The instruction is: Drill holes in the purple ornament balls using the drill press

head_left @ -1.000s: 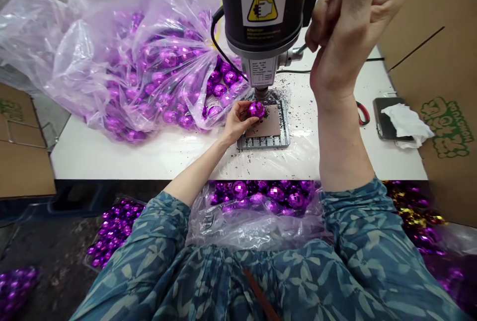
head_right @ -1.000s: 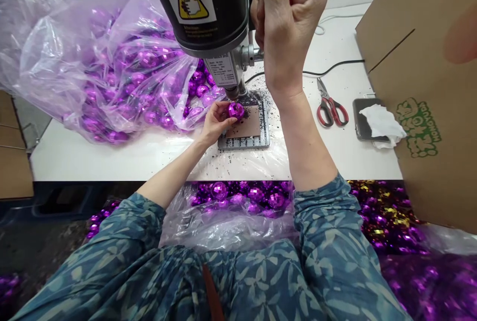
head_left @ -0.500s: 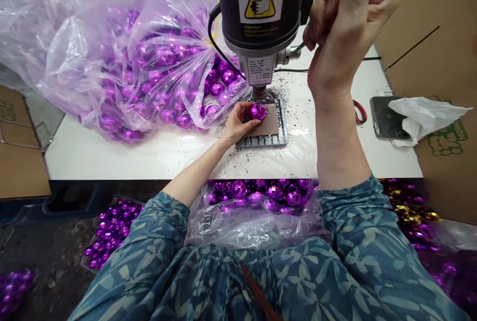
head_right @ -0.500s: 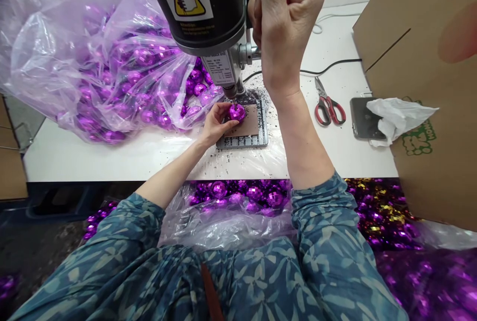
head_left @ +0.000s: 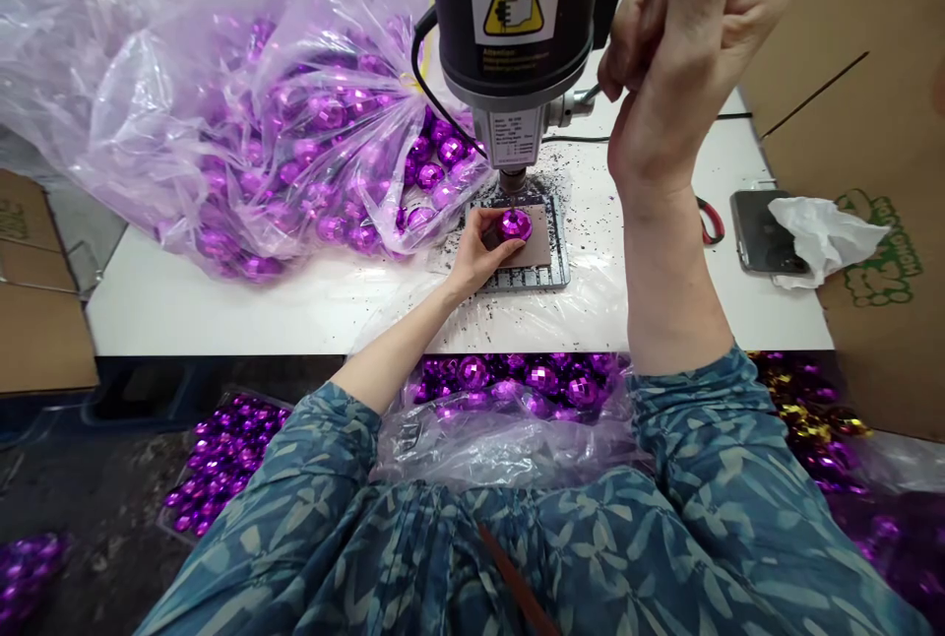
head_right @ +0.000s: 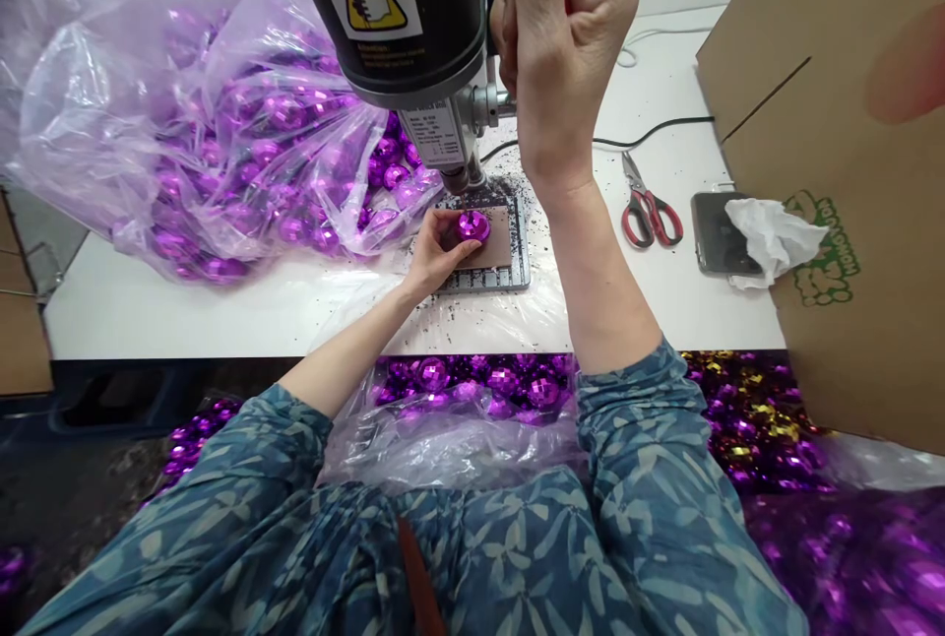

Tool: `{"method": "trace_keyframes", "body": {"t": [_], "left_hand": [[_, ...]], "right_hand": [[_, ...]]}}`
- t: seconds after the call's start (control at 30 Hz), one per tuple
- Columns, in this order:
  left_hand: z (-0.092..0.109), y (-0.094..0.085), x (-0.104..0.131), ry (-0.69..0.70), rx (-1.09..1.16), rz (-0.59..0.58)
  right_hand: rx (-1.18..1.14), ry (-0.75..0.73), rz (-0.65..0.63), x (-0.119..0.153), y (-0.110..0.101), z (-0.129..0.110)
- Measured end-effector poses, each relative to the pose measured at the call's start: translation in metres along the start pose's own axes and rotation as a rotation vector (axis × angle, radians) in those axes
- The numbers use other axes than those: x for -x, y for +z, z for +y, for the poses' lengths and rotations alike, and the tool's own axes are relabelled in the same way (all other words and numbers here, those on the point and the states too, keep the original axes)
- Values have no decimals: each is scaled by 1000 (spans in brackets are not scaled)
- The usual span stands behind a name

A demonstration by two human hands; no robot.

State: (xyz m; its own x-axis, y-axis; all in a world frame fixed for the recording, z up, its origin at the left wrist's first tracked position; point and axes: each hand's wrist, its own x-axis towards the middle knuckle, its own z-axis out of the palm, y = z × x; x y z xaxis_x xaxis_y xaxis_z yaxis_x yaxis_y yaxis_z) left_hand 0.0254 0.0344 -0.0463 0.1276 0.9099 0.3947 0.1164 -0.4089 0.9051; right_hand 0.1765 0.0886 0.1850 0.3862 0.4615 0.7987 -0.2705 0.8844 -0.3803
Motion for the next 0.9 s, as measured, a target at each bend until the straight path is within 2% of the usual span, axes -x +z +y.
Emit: {"method": "trace_keyframes", "body": {"t": [0.23, 0.4, 0.6, 0.7, 0.8, 0.9], "left_hand": [[-4, 1, -1, -1, 19, 16], [-4, 0, 0, 7, 11, 2], [-3, 0, 0, 0, -18, -12], [-2, -1, 0, 7, -23, -13], [1, -2, 0, 1, -20, -19], [5, -2, 1, -13, -14, -24]], "right_hand": [[-107, -42, -11, 22, -7, -7], [6, -163, -33, 42, -19, -7], [146, -62, -2, 58, -19, -25], [168, -37, -45, 64, -20, -34], [202, -32, -75, 68, -27, -30], [254, -93, -46, 73, -37, -15]]}}
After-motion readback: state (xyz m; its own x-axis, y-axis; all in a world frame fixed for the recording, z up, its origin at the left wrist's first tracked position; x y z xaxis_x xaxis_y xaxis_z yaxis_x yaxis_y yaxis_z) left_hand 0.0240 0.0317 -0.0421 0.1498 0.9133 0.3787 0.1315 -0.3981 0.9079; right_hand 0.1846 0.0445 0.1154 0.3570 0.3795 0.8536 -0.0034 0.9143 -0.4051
